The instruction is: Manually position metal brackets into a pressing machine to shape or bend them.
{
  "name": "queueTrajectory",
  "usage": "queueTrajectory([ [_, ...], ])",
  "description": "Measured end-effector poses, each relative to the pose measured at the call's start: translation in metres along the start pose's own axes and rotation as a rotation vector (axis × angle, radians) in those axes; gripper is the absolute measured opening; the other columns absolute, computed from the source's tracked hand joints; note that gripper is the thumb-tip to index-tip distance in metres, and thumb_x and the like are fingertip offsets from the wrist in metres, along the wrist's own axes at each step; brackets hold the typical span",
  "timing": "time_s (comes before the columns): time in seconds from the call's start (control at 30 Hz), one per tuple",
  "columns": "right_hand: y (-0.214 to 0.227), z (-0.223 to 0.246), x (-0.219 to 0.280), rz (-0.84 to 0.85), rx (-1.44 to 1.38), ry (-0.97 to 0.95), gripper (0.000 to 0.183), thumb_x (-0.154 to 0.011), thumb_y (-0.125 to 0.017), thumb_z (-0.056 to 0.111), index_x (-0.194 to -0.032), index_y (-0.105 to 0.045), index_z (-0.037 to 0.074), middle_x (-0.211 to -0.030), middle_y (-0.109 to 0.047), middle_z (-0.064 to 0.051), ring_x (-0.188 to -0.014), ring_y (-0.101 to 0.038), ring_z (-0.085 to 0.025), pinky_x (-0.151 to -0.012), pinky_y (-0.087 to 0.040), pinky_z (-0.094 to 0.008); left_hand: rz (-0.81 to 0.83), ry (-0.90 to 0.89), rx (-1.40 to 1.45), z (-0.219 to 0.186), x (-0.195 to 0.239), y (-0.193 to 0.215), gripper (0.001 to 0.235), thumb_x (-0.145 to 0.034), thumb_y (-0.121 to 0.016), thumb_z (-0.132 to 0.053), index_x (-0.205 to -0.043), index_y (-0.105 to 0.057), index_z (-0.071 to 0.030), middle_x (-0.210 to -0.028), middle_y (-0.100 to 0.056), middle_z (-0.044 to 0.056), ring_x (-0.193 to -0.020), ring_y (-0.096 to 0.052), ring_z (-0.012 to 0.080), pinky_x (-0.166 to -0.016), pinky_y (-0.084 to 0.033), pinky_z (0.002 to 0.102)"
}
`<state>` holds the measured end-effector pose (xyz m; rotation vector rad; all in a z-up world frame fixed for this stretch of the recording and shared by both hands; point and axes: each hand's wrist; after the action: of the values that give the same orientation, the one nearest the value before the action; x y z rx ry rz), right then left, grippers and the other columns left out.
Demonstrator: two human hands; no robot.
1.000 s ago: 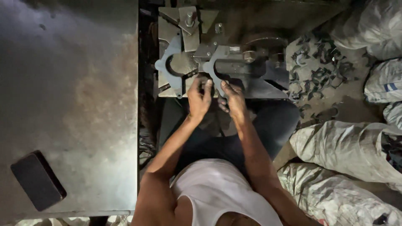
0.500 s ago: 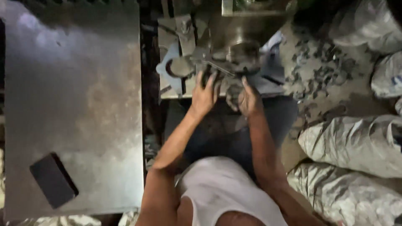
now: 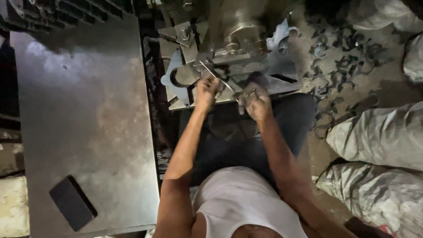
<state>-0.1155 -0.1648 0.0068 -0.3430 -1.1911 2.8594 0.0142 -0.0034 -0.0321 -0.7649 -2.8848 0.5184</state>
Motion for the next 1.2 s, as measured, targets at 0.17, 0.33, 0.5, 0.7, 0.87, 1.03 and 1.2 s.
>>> queueTrajectory([
  [0.17,0.002,-0.014,0.005,-0.015,0.973,-0.004,0.021,-0.108,-0.048,0.011,-0.113,-0.066,0.001,-0.113,-0.074,-0.012,-0.101,-0.075,-0.024,-0.064,-0.063,-0.032,-0.116,-0.176,-0.471,-0.008,0.014,-0.022,0.015,-0.101,-0.061,-0.011,-0.109,-0.07,-0.001,-0.077,-0.065,0.005,-0.065,-0.055,0.0119,-0.058,-0.046,0.03],
  [0.33,0.025,-0.003,-0.026,-0.008,1.533,0.198,0.02,-0.099,-0.055,0.004,-0.112,-0.069,0.009,-0.108,-0.076,-0.01,-0.087,-0.075,-0.027,-0.072,-0.06,-0.038,-0.06,-0.331,-0.727,0.007,0.017,-0.013,0.013,-0.098,-0.064,-0.008,-0.107,-0.068,0.001,-0.09,-0.068,0.016,-0.081,-0.066,0.0289,-0.074,-0.053,0.038],
  [0.5,0.011,0.007,-0.033,-0.013,1.343,0.184,0.014,-0.096,-0.061,0.004,-0.108,-0.068,0.007,-0.101,-0.075,-0.009,-0.092,-0.076,-0.029,-0.075,-0.06,-0.039,0.018,-0.291,-0.793,-0.01,0.022,-0.02,0.01,-0.096,-0.066,-0.005,-0.105,-0.068,-0.001,-0.094,-0.069,0.018,-0.085,-0.068,0.0359,-0.077,-0.053,0.04],
  [0.7,0.012,0.009,-0.033,0.058,1.321,0.223,0.018,-0.095,-0.058,-0.001,-0.109,-0.067,0.006,-0.106,-0.075,-0.01,-0.094,-0.075,-0.029,-0.081,-0.061,-0.04,-0.039,-0.316,-0.776,-0.003,0.023,-0.024,0.014,-0.092,-0.063,0.0,-0.106,-0.066,-0.001,-0.096,-0.069,0.019,-0.087,-0.069,0.0359,-0.077,-0.054,0.041],
  [0.87,0.021,0.002,-0.03,0.133,1.423,0.366,0.019,-0.096,-0.056,0.002,-0.109,-0.066,0.01,-0.111,-0.075,-0.011,-0.101,-0.076,-0.031,-0.086,-0.059,-0.04,-0.061,-0.501,-0.828,0.006,0.031,-0.026,0.015,-0.091,-0.068,-0.004,-0.106,-0.066,-0.001,-0.098,-0.068,0.021,-0.09,-0.067,0.042,-0.08,-0.055,0.044],
  [1.03,0.005,0.017,-0.038,-0.172,1.329,0.024,0.043,-0.095,-0.069,0.018,-0.135,-0.058,0.005,-0.111,-0.075,-0.013,-0.088,-0.077,-0.026,-0.076,-0.06,-0.039,-0.005,-0.637,-1.034,0.019,0.039,-0.023,0.02,-0.086,-0.076,-0.01,-0.1,-0.064,-0.003,-0.097,-0.066,0.019,-0.088,-0.066,0.0417,-0.078,-0.055,0.045],
  [1.2,0.004,0.038,-0.025,-0.264,1.685,0.404,0.085,-0.082,-0.094,0.038,-0.143,-0.051,-0.001,-0.12,-0.069,-0.022,-0.102,-0.072,-0.038,-0.086,-0.059,-0.044,0.029,-0.925,-1.276,-0.006,0.034,-0.03,0.026,-0.096,-0.076,-0.011,-0.118,-0.067,-0.005,-0.122,-0.066,0.012,-0.097,-0.067,0.0304,-0.083,-0.056,0.04],
])
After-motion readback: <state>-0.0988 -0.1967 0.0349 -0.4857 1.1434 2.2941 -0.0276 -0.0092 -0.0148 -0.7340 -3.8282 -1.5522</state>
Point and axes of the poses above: each hand's wrist, its own x-axis away from the middle knuckle, its own y-axis out of the back of the hand, z = x × y
